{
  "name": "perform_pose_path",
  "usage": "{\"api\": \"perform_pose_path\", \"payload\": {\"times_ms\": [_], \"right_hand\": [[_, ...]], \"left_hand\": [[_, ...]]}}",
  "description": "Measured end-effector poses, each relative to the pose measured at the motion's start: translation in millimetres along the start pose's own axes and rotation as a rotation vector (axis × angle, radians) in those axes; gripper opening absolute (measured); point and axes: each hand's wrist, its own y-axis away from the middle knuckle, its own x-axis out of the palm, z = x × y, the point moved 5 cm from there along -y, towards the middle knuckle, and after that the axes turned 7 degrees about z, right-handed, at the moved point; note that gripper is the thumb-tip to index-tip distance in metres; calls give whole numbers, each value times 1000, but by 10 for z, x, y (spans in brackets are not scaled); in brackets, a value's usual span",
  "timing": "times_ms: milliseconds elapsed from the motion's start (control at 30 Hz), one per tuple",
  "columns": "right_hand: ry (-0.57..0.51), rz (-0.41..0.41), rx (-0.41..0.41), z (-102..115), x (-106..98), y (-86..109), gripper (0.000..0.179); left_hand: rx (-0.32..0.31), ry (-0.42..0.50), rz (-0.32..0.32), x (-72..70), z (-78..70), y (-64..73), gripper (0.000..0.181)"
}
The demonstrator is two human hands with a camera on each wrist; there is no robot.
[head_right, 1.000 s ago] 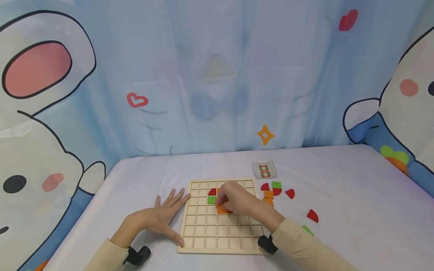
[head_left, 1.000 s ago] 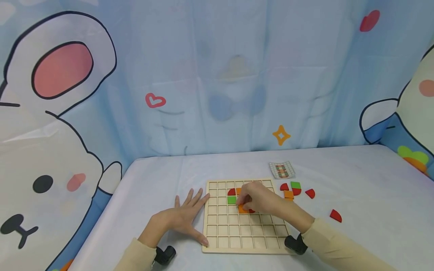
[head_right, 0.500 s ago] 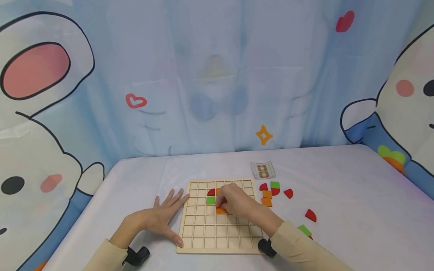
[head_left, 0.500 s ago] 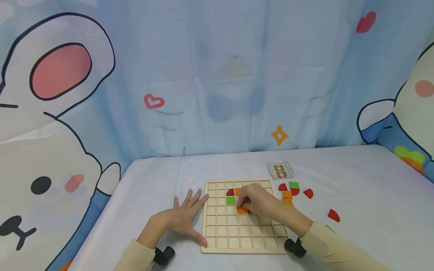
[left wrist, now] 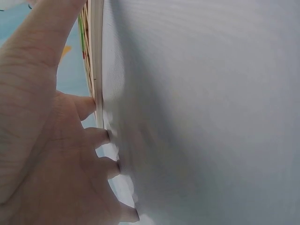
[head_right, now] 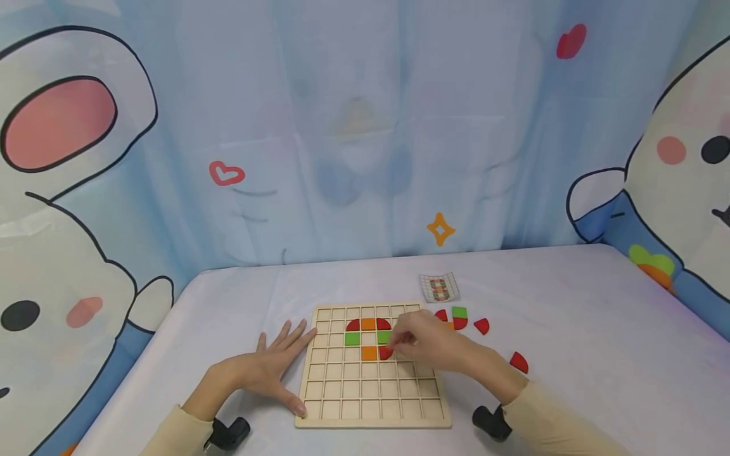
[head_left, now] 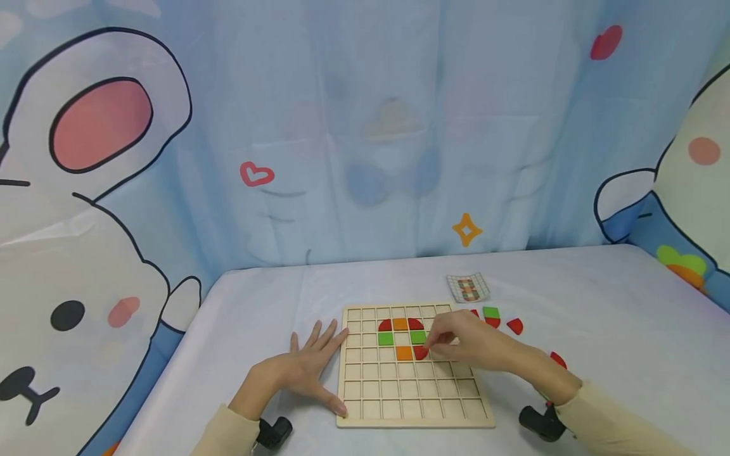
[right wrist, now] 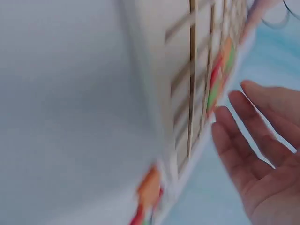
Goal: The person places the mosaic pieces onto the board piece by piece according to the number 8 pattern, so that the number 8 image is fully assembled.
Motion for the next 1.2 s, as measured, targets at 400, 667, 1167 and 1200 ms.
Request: {"api": "perform_pose_path", "payload": {"times_ms": [400, 667, 1167, 1200], "right_hand": [[136, 12, 382, -692, -470, 768, 14], [70, 0, 545, -1048, -438, 1084, 19], [-30, 22, 572, -1139, -421, 1164, 12], [-27, 21, 567, -1138, -420, 1166, 12]], "left_hand": [[10, 12, 4, -7, 17, 0, 131], [22, 22, -1, -1, 8, 5, 131], [20, 13, 6, -1, 7, -3, 131], [19, 10, 6, 3, 5, -2, 131]]}}
